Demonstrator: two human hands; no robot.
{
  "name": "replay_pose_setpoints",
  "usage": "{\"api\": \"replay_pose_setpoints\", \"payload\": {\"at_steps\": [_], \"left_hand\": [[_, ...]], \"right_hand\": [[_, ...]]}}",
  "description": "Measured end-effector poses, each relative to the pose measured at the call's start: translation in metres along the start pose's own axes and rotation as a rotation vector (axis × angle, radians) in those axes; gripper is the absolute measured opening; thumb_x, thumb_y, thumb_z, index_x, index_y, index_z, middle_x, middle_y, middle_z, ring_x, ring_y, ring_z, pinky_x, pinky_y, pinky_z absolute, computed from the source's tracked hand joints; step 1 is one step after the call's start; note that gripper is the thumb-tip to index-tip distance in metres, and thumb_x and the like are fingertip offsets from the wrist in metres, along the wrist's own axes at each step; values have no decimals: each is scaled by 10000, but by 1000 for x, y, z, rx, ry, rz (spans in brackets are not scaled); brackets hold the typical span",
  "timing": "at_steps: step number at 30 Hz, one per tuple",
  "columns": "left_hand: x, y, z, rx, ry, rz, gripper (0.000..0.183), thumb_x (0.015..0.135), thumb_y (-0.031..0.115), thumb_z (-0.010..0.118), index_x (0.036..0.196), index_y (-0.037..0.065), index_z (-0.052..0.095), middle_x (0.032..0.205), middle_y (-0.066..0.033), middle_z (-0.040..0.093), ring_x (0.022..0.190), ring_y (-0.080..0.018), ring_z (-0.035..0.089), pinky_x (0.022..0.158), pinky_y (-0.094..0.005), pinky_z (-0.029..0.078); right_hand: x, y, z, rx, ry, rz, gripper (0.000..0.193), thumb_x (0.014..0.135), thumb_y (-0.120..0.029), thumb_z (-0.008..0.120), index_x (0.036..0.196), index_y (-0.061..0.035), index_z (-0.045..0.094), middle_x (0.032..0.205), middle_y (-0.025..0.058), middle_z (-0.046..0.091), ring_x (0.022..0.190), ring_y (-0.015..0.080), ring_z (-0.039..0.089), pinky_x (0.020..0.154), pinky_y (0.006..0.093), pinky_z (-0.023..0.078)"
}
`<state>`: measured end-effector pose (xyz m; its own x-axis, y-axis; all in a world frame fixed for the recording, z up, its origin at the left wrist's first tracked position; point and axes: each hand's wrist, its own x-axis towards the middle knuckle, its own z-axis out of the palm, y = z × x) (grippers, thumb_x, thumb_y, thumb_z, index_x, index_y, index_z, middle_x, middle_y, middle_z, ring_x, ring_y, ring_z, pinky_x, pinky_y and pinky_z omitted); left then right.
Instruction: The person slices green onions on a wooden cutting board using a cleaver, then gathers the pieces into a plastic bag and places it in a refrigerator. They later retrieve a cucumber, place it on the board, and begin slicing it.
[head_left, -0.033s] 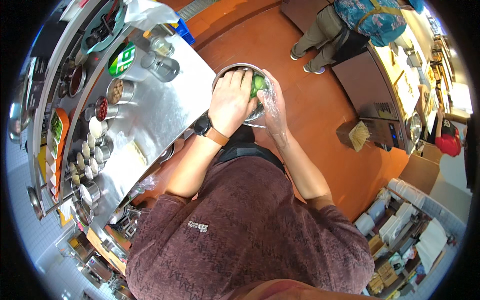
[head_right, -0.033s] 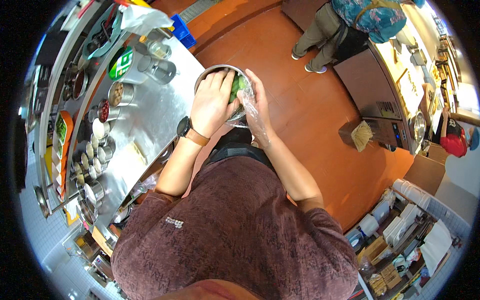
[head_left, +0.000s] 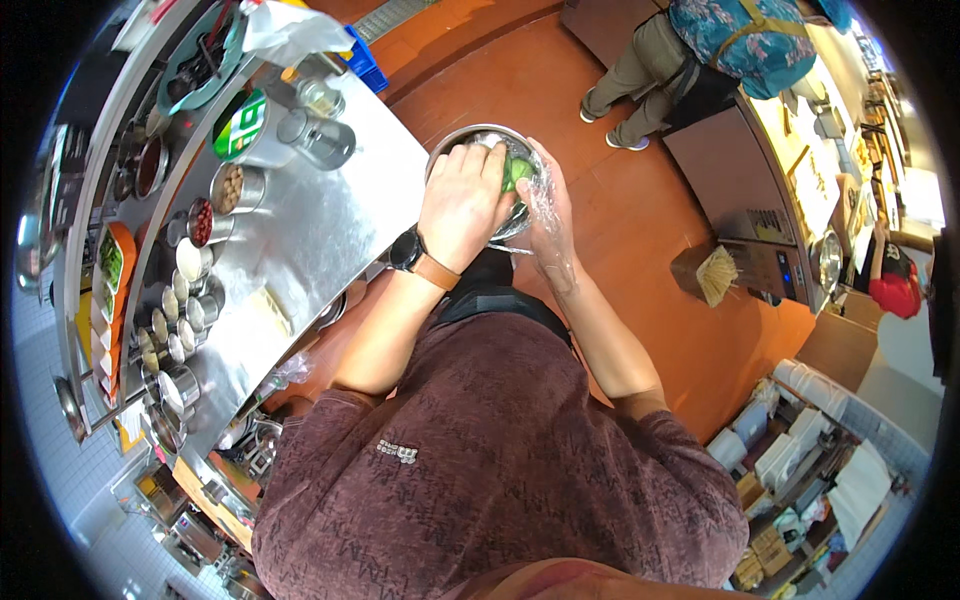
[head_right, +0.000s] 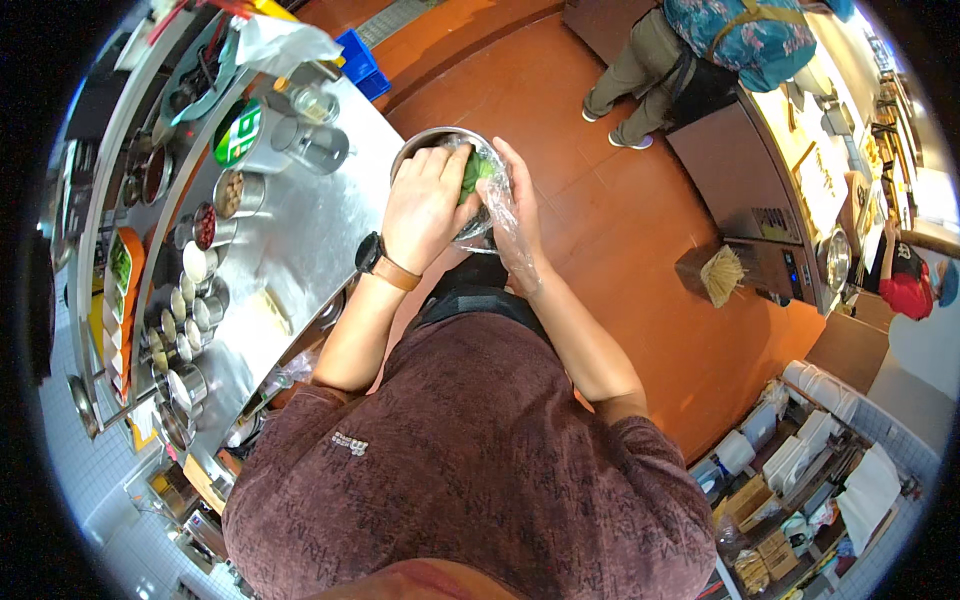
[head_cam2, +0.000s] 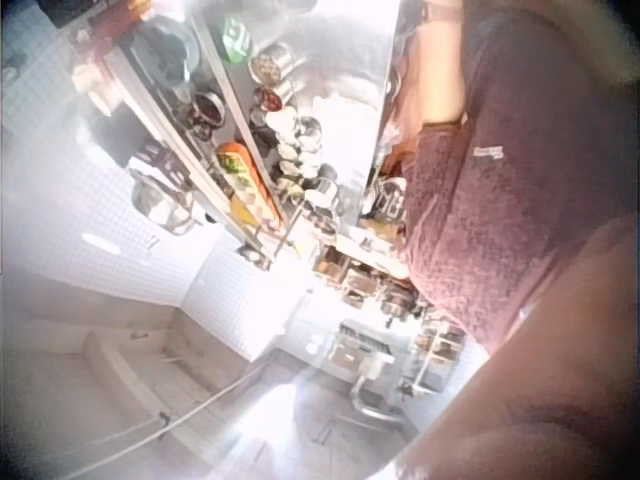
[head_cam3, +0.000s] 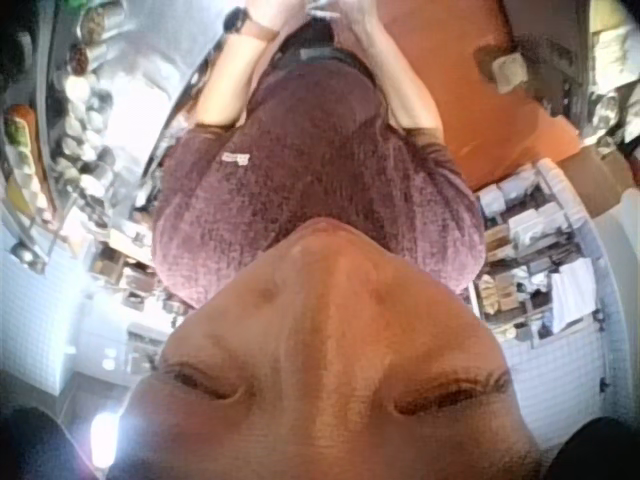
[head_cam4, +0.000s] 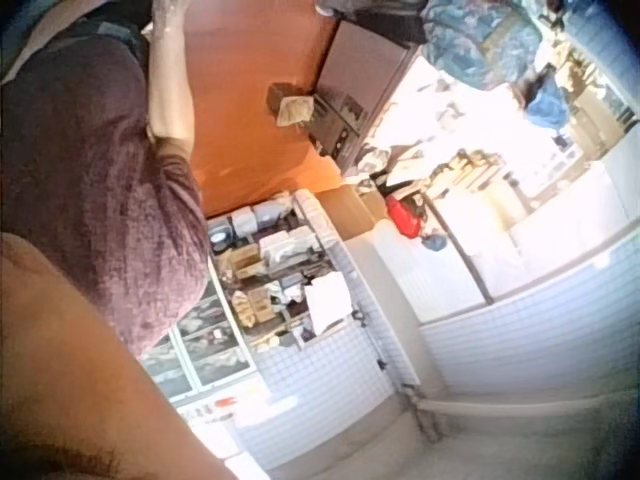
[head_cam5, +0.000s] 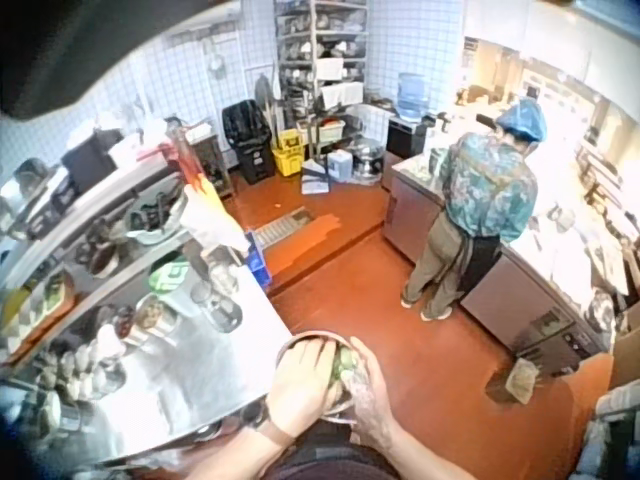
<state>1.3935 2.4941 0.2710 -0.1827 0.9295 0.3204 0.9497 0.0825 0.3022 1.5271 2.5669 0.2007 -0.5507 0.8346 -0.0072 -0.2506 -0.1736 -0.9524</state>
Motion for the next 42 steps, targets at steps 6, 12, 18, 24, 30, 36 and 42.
{"api": "replay_pose_setpoints", "payload": {"at_steps": [6, 12, 18, 24, 30, 36, 42], "left_hand": [[107, -46, 46, -193, 156, 61, 303, 850, 19, 760, 1153, 15, 754, 1105, -127, 743, 1012, -327, 713, 877, -419, 589], [225, -92, 53, -213, 230, -15, 282, 893, -13, 746, 1174, 18, 754, 1073, -129, 745, 989, -320, 717, 870, -414, 595], [338, -148, 61, -153, 315, -150, 271, 932, 8, 770, 1201, 40, 756, 1052, -138, 737, 960, -330, 716, 861, -417, 575], [443, -204, 88, -114, 389, -336, 396, 922, -27, 733, 1312, 38, 720, 1132, -159, 724, 1048, -356, 707, 928, -433, 575], [528, -245, 101, 144, 253, -394, 502, 869, 147, 807, 1331, -5, 680, 1235, -154, 719, 1241, -334, 644, 1052, -434, 514], [542, -279, 98, 61, 305, -564, 287, 940, 129, 741, 1205, 20, 722, 1069, -159, 727, 1062, -365, 688, 916, -471, 550], [511, -285, 66, -145, 482, -821, 257, 1035, 157, 712, 1249, 17, 741, 1040, -189, 792, 940, -359, 782, 819, -407, 611]], "right_hand": [[146, -19, -32, 32, -19, 8, 635, 1067, -84, 695, 1631, -23, 412, 1546, 125, 547, 1421, 222, 533, 1212, 356, 411], [287, -33, -43, 72, -79, 35, 695, 1040, -77, 748, 1640, -36, 400, 1531, 115, 559, 1385, 206, 558, 1183, 354, 445], [424, -40, -32, 156, -178, 39, 727, 1030, -99, 771, 1644, -32, 387, 1522, 116, 563, 1358, 198, 572, 1166, 352, 462], [572, -23, -31, 78, -330, 27, 756, 1019, -106, 784, 1645, -18, 369, 1511, 133, 568, 1358, 209, 572, 1172, 369, 463], [679, -23, -7, 165, -531, 132, 770, 996, -88, 796, 1639, -11, 379, 1520, 133, 548, 1360, 210, 560, 1174, 371, 460], [722, -26, 18, 85, -615, 213, 706, 1024, -217, 786, 1603, 5, 448, 1470, 123, 585, 1347, 204, 566, 1163, 345, 457], [714, -28, 47, 53, -691, 354, 702, 1032, -226, 782, 1601, 11, 447, 1464, 124, 590, 1333, 190, 577, 1149, 334, 464]]}}
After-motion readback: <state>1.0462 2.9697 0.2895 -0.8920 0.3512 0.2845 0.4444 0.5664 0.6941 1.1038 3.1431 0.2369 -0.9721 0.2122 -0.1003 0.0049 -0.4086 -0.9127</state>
